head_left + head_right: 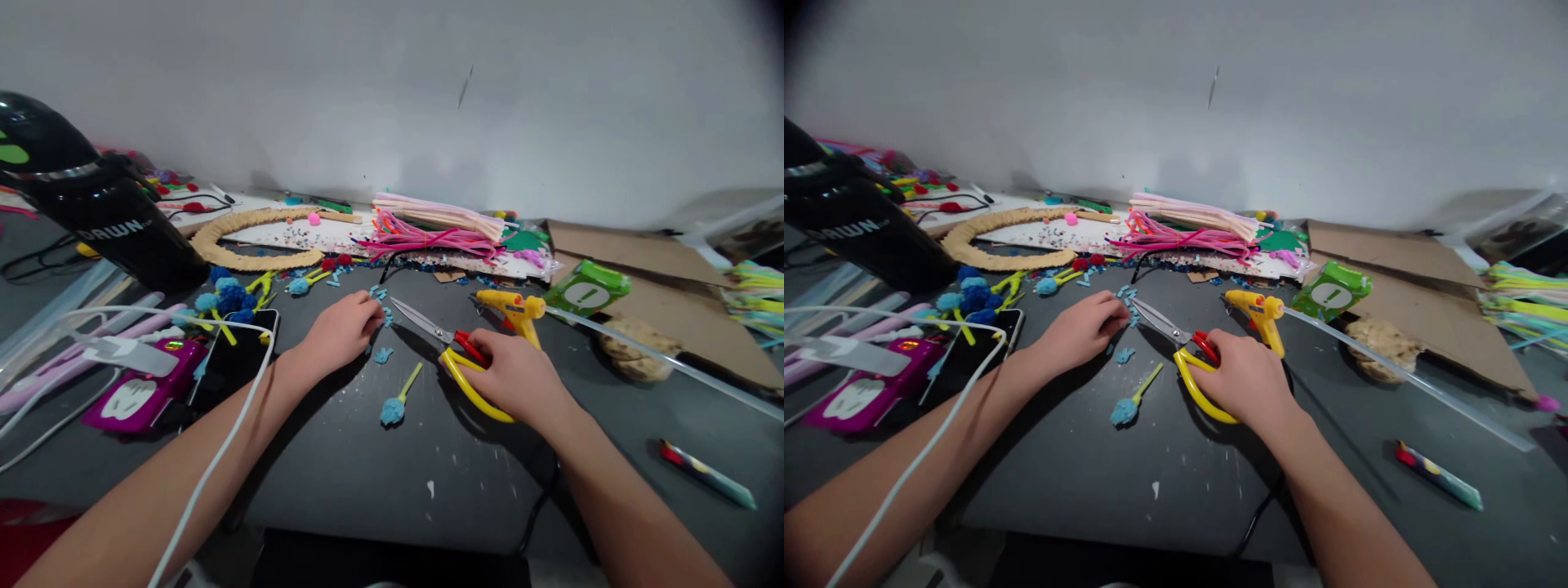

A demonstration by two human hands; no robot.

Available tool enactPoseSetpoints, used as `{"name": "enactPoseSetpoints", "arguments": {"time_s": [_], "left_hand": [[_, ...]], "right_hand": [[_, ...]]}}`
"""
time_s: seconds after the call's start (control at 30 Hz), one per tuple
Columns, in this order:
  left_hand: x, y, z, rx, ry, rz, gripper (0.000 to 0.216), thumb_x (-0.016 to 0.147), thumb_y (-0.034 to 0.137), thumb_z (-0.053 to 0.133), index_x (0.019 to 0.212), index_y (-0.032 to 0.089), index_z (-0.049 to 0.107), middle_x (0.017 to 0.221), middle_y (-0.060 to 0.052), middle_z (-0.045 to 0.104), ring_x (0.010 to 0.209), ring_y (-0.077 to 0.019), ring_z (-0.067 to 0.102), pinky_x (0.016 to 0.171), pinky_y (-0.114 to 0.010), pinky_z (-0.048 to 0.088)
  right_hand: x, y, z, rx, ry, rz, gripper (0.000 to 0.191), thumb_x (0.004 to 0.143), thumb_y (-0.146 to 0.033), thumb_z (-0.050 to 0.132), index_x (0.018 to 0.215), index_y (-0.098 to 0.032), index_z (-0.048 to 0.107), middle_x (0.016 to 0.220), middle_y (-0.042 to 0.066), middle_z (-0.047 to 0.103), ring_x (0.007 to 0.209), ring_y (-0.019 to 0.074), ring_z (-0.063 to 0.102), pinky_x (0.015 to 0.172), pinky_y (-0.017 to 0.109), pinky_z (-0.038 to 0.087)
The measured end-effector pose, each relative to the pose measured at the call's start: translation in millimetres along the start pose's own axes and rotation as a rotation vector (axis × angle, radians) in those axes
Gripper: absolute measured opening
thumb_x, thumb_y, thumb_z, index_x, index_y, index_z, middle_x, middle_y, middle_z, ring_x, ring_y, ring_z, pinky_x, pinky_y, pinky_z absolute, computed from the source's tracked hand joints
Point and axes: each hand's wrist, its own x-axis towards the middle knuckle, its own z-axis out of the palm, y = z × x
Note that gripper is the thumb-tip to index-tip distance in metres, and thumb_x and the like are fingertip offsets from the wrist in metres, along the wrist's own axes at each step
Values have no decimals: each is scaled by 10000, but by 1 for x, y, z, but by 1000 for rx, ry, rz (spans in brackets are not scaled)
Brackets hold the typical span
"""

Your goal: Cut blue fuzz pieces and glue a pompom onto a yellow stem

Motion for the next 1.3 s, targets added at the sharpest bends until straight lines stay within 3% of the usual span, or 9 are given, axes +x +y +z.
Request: {"name": "enactPoseSetpoints", "arguments": {"time_s": [0.3, 0.57, 0.73, 0.9, 1.03, 1.1, 1.2, 1.3], "left_hand": [[-1, -4, -4, -192, 95, -51, 139, 949, 217, 395, 887, 191, 516, 909, -57, 591, 824, -188, 559, 748, -311, 440], [1, -3, -6, -377, 98, -143, 173, 942, 321, 449, 917, 192, 561, 806, -17, 645, 710, -157, 588, 653, -274, 426], [2, -8, -6, -460, 126, -129, 168, 910, 279, 493, 1017, 187, 584, 870, -31, 668, 760, -158, 609, 700, -281, 476], [2, -8, -6, -546, 84, -141, 234, 873, 209, 485, 1025, 177, 659, 999, -70, 706, 898, -187, 655, 834, -334, 515], [4, -5, -10, -662, 17, -212, 249, 862, 235, 499, 1012, 162, 684, 935, -67, 717, 819, -180, 665, 756, -311, 534], [4, -4, -14, -629, 14, -233, 256, 871, 236, 478, 998, 163, 687, 916, -63, 708, 803, -179, 659, 731, -306, 526], [1, -4, -21, -384, 101, -148, 265, 859, 203, 463, 994, 178, 690, 1008, -69, 672, 907, -198, 636, 830, -343, 498], [-3, -5, -26, -225, 33, -74, 224, 845, 228, 500, 970, 193, 683, 1042, -66, 632, 908, -209, 614, 846, -361, 478]], "right_hand": [[0, -1, -4, 4, -2, 15, 348, 805, -583, 535, 743, -240, 545, 679, -2, 626, 584, 162, 469, 523, 266, 221], [-1, -1, -3, 13, 9, -4, 360, 811, -588, 535, 744, -236, 562, 658, 4, 619, 552, 155, 458, 513, 266, 211], [0, 1, -3, 10, 9, -4, 364, 811, -594, 527, 738, -238, 551, 660, 3, 616, 566, 161, 463, 514, 267, 219], [0, 0, -3, -3, -5, 0, 364, 809, -598, 526, 737, -242, 543, 658, -3, 613, 571, 163, 463, 515, 265, 221], [0, 0, -3, -4, 5, -3, 356, 812, -587, 528, 745, -238, 555, 663, 2, 622, 571, 160, 470, 514, 266, 214], [0, 0, -3, -4, 7, -2, 352, 810, -579, 535, 745, -234, 563, 667, 8, 626, 575, 159, 477, 514, 265, 212], [0, 0, -3, -5, 8, -1, 351, 805, -577, 540, 748, -232, 568, 671, 11, 629, 573, 158, 480, 514, 265, 210], [0, 0, -3, -8, 1, -2, 349, 809, -579, 532, 745, -236, 561, 672, 7, 628, 580, 162, 483, 512, 264, 214]]}}
